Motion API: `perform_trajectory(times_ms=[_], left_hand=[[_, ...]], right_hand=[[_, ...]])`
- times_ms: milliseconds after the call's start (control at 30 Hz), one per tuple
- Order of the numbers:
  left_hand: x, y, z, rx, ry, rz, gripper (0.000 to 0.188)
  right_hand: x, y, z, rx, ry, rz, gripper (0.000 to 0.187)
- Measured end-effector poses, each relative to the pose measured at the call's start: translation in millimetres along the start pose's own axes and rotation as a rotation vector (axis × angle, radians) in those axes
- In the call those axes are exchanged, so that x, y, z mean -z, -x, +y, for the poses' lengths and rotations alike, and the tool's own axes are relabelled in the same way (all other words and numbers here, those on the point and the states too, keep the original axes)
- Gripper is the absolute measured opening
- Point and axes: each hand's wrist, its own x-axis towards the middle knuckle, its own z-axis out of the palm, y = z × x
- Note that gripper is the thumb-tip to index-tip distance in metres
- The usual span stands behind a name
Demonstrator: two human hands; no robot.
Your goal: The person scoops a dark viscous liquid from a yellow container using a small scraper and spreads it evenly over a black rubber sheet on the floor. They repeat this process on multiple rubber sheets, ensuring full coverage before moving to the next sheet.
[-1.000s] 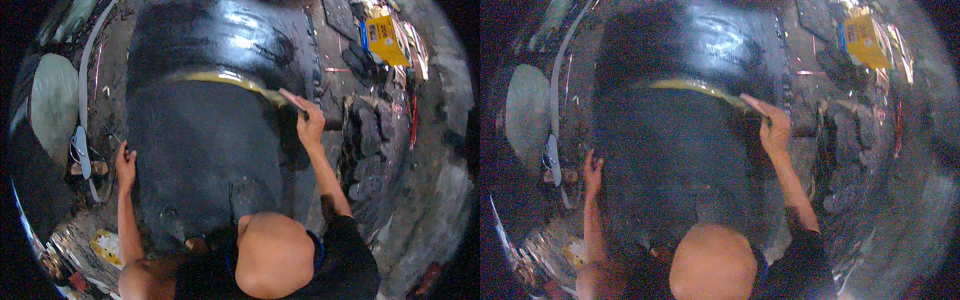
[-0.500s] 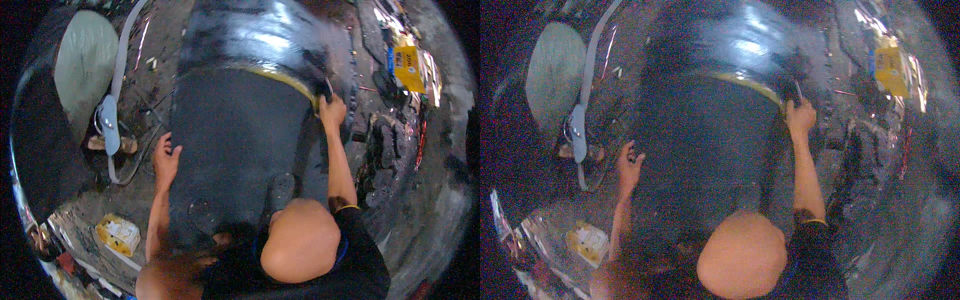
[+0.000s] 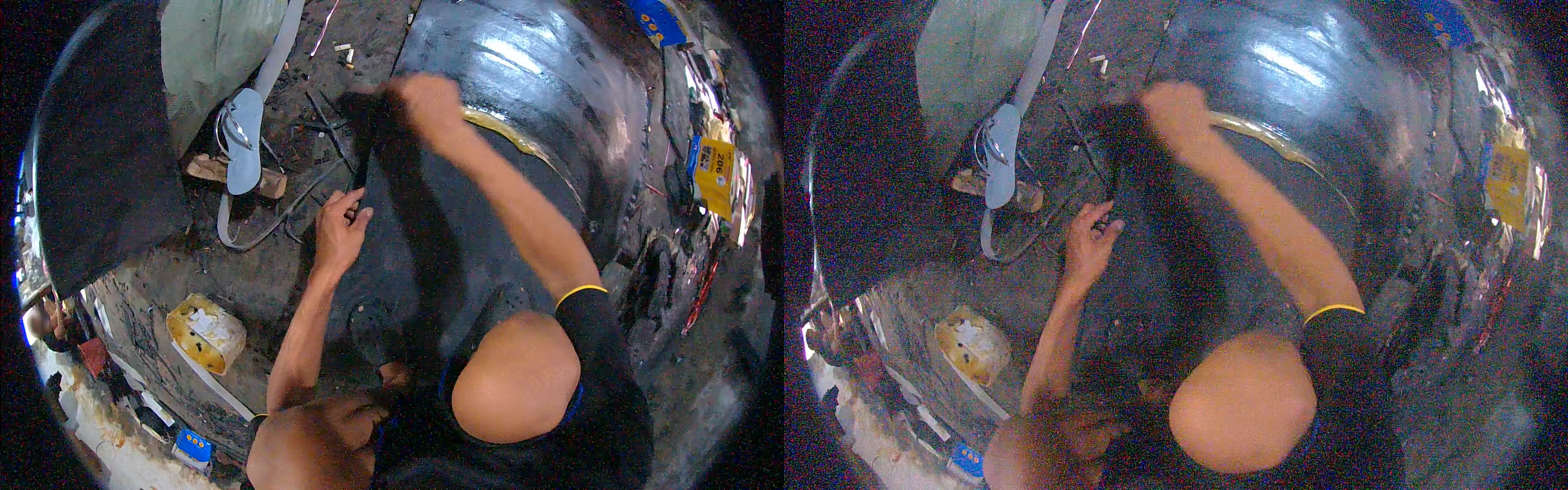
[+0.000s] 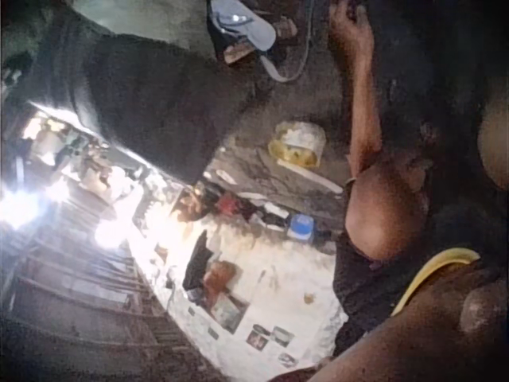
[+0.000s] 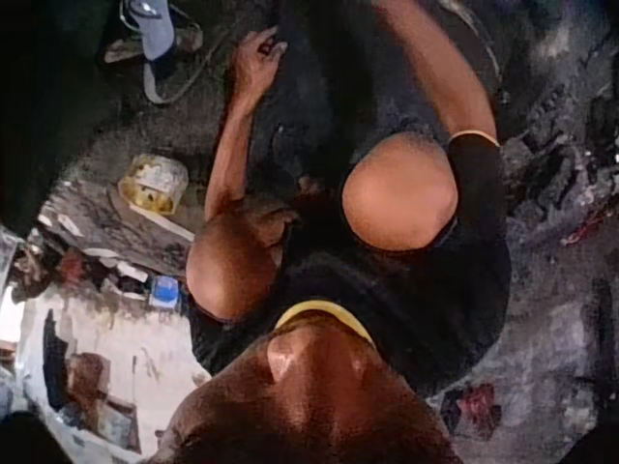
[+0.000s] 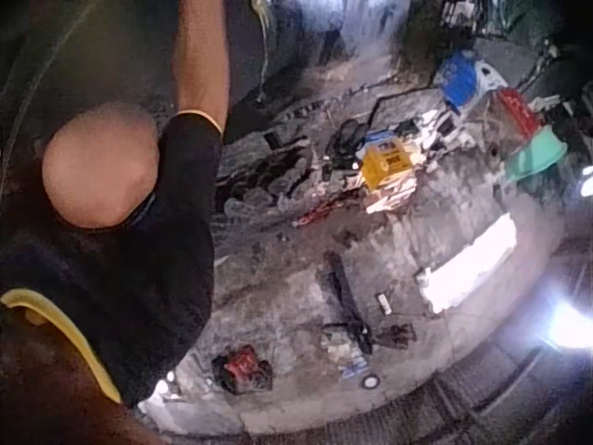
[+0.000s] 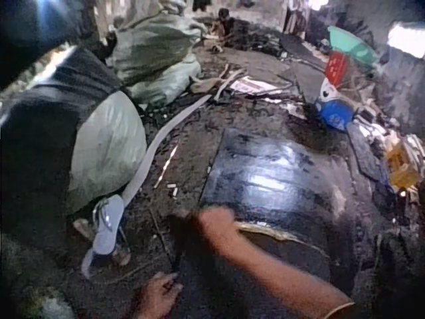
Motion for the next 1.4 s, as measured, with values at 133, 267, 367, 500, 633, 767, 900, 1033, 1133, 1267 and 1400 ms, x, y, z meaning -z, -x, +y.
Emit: perform_trajectory(times_ms=[133,267,367,500,633,767,900,1033,1133,1267,1400], left_hand=[[12,24,-23,0.089,-0.044,0.03,0.039],[22,42,-8,0.141,0.081,0.0,0.037],[19,39,-13,0.174,0.097,-0.044,0.039],[16,41,-39,0.218,0.033,-0.033,0.042],[-11,38,-38,0.325,0.105,-0.046,0.05],[11,60,-57,0.301,0.044,-0.095,0.059],[18,77,-60,0.139,-0.196,-0.095,0.071],[41,73,-67,0.098,-0.176,-0.119,0.08],[51,60,-60,0.165,-0.141,-0.232,0.077],[57,48,-67,0.212,-0.112,-0.3,0.074],[53,54,-62,0.091,-0.224,-0.312,0.076]], right_hand=[[-20,77,-78,0.395,-0.214,0.459,0.023],[25,38,15,-0.05,-0.363,0.463,0.038],[11,24,31,-0.013,-0.24,0.189,0.036],[-27,45,0,0.537,-0.097,-0.107,0.038],[-19,-22,70,0.58,-0.252,-0.09,0.024],[-9,23,146,0.439,-0.2,-0.141,0.037],[6,150,240,0.214,-0.152,-0.182,0.042],[9,296,280,0.039,-0.164,-0.064,0.046],[8,392,297,-0.107,-0.261,0.007,0.048],[1,469,287,-0.228,-0.252,0.15,0.046],[-15,534,248,-0.387,-0.236,0.177,0.044]])
